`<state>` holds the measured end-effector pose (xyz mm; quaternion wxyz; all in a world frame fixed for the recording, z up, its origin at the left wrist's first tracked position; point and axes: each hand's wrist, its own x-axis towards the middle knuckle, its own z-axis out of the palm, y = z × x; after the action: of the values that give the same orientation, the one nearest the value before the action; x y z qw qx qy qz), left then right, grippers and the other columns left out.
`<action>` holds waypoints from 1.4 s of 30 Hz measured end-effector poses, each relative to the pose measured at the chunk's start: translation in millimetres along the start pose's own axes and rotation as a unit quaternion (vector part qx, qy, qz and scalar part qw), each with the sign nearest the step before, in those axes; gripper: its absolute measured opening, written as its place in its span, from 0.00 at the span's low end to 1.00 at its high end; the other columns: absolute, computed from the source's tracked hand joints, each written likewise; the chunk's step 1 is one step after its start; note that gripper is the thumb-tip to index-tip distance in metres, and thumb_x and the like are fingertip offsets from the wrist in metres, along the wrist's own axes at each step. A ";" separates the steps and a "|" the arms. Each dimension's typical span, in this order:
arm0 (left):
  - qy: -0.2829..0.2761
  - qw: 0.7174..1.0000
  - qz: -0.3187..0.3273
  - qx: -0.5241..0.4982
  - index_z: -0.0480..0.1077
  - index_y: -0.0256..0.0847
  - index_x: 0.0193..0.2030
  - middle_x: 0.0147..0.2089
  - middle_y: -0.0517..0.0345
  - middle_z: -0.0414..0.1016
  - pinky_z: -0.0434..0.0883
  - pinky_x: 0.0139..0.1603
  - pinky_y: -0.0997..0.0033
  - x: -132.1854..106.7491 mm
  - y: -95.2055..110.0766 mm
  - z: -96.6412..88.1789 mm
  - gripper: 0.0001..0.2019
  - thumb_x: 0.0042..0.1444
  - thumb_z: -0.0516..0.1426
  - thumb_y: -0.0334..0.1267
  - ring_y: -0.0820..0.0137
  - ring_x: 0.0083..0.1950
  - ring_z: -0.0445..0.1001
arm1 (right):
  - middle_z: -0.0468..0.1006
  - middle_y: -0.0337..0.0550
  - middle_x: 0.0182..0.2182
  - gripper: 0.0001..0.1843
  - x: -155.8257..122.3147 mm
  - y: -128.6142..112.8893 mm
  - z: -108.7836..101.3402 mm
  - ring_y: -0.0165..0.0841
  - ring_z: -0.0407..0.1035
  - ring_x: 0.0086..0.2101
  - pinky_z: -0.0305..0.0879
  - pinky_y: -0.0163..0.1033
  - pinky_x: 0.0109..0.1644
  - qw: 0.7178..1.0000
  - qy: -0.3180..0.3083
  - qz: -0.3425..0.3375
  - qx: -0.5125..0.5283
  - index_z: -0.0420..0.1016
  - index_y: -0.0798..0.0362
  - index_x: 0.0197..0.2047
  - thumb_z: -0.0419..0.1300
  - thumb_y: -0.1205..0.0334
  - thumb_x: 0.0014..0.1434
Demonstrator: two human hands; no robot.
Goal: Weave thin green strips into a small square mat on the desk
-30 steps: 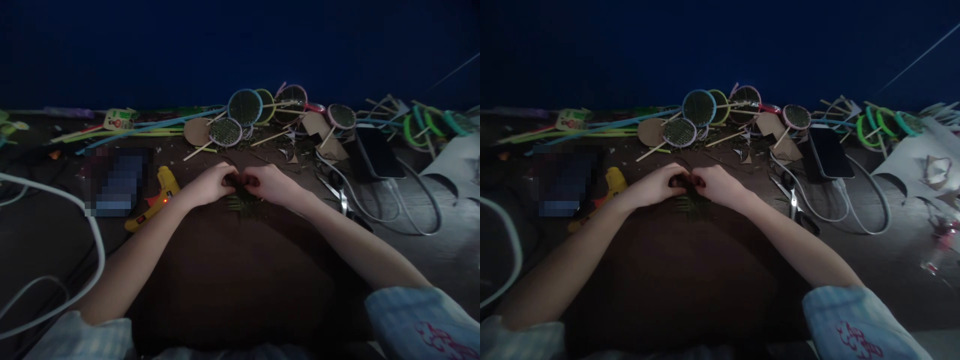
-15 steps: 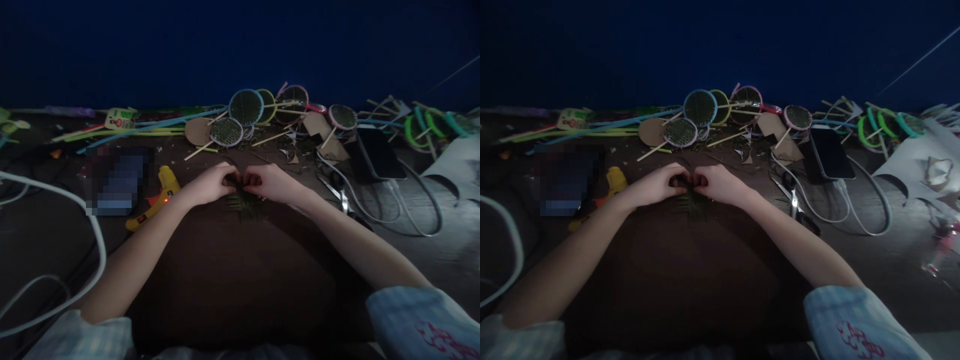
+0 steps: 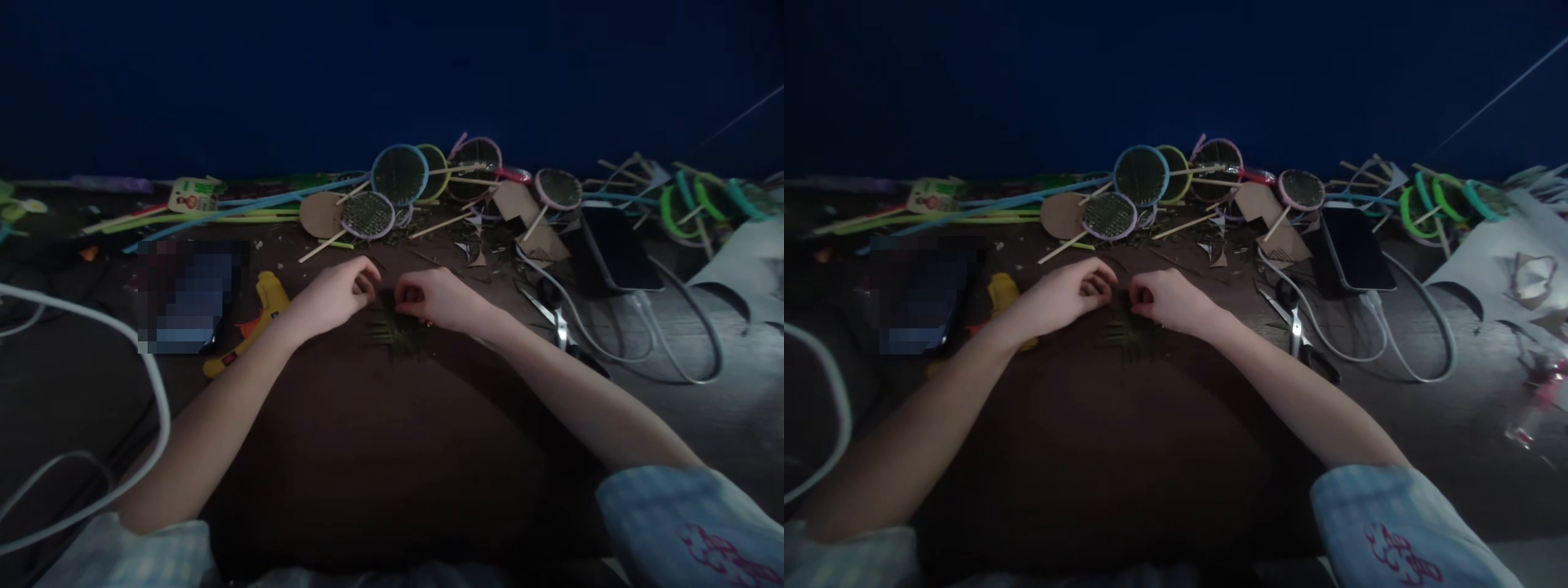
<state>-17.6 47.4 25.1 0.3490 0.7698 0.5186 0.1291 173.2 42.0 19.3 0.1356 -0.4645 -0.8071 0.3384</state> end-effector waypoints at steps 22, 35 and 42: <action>-0.058 0.995 -0.040 0.073 0.70 0.40 0.29 0.25 0.60 0.69 0.58 0.27 0.73 -2.9 15.6 3.1 0.04 0.46 0.55 0.35 0.72 0.27 0.66 | 0.69 0.34 0.20 0.03 1.9 4.7 1.0 0.23 0.62 0.22 0.53 0.29 0.29 1.000 -0.010 0.000 0.019 0.71 0.55 0.30 0.58 0.67 0.48; -0.056 0.995 -0.052 0.069 0.70 0.39 0.29 0.28 0.59 0.71 0.59 0.29 0.73 -1.0 15.6 4.7 0.07 0.46 0.52 0.37 0.71 0.29 0.68 | 0.69 0.34 0.21 0.02 1.9 3.9 0.3 0.23 0.62 0.23 0.54 0.30 0.30 1.000 -0.009 -0.005 0.019 0.70 0.55 0.29 0.58 0.67 0.48; -0.046 0.995 -0.046 0.076 0.70 0.39 0.27 0.25 0.60 0.70 0.59 0.27 0.73 -1.7 17.1 6.5 0.05 0.44 0.54 0.35 0.72 0.27 0.67 | 0.69 0.35 0.22 0.03 2.2 3.6 0.2 0.24 0.62 0.24 0.53 0.30 0.30 1.000 -0.006 0.000 0.015 0.71 0.56 0.30 0.58 0.67 0.48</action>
<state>-2.6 39.6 32.1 0.3191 0.7741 0.5455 0.0374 174.3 45.0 16.5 0.1372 -0.4606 -0.8026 0.3534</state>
